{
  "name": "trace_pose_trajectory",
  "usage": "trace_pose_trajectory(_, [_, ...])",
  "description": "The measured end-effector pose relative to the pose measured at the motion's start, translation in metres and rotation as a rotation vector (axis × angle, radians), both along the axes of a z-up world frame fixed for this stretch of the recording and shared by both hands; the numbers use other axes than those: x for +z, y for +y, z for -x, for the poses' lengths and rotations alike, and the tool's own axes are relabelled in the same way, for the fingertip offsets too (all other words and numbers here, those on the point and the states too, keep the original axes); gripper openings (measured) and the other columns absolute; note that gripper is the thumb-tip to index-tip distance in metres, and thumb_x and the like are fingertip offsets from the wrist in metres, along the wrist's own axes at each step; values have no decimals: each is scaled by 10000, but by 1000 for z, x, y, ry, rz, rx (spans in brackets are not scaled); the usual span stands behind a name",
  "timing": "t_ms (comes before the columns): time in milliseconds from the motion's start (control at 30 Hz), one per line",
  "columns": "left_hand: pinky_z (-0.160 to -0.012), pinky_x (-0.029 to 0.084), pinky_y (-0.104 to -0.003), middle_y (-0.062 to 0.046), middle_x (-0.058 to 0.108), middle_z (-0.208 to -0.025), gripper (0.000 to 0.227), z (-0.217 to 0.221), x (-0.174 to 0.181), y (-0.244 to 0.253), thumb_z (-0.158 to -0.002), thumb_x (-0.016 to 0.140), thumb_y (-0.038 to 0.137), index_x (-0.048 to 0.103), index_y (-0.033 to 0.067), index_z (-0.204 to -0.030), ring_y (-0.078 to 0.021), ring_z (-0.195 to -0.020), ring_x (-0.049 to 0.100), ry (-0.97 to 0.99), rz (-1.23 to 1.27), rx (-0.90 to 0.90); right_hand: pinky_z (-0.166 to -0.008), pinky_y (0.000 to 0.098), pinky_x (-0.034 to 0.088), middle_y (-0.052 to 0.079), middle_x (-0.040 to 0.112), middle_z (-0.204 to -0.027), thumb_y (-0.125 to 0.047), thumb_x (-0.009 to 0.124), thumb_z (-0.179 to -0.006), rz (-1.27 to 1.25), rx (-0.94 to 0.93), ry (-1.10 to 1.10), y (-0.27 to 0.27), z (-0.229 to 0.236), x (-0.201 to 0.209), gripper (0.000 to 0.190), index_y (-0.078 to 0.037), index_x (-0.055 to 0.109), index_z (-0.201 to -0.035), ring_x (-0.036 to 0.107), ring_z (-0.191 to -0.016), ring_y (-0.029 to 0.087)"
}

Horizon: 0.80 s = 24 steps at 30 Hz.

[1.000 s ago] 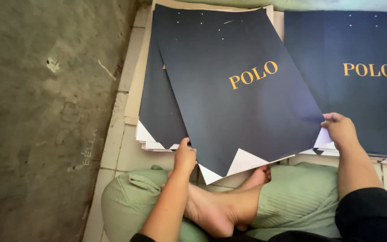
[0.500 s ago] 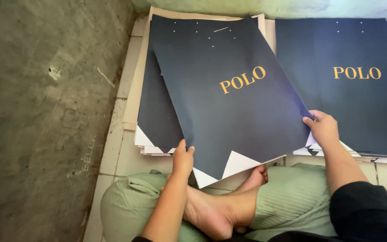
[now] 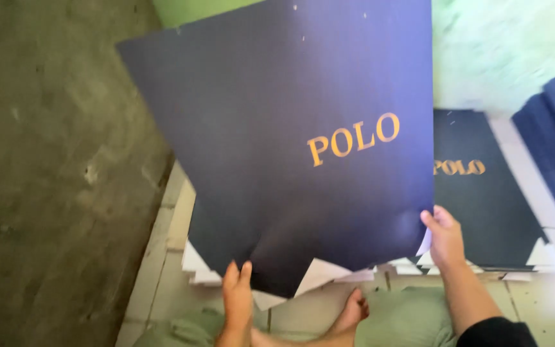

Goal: Sorting and stacking unassembled paper bags on the floor

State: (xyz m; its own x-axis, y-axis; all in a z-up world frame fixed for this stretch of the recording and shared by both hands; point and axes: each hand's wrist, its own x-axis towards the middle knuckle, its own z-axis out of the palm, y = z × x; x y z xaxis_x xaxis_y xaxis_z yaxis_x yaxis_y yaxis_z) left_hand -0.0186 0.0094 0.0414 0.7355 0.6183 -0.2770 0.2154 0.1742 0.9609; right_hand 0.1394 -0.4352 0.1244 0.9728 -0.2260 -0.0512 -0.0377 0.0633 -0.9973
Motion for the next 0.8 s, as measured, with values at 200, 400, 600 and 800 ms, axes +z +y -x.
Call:
trace_pose_trajectory(200, [-1009, 455, -328, -163, 736, -1279, 404, 5, 42, -5, -963, 561, 8, 642, -63, -1352, -232, -1108, 660, -179, 254, -96, -866, 262, 475, 93, 697, -1088, -28, 585, -1017, -174, 51, -109, -11, -1, -7, 214, 9, 665, -1213, 610, -917, 127])
trace_pose_trajectory(400, [-1007, 456, -333, -175, 752, -1246, 374, 3, 26, -2, -966, 554, -37, 664, -77, -1321, -236, -1082, 674, -223, 281, -77, -871, 267, 472, 104, 704, -1098, -34, 597, -1012, -197, 44, -107, -11, 2, -5, 215, 16, 670, -1207, 612, -930, 133])
trace_pose_trajectory(600, [-978, 478, -347, -193, 770, -1210, 354, 4, 30, 2, -960, 558, -67, 681, -84, -1291, -244, -1038, 692, -233, 280, -104, -871, 278, 479, 119, 708, -1106, -25, 590, -1008, -206, 33, -96, -10, 3, 1, 245, 24, 668, -1235, 618, -931, 144])
trace_pose_trajectory(800, [-898, 502, -323, -179, 798, -1137, 317, -4, -39, 46, -928, 633, -29, 702, -112, -1226, -220, -970, 703, -217, 82, -203, -824, 302, 446, 118, 707, -951, -35, 593, -984, 65, 135, -94, -27, 9, 46, 168, 44, 709, -1077, 596, -834, 172])
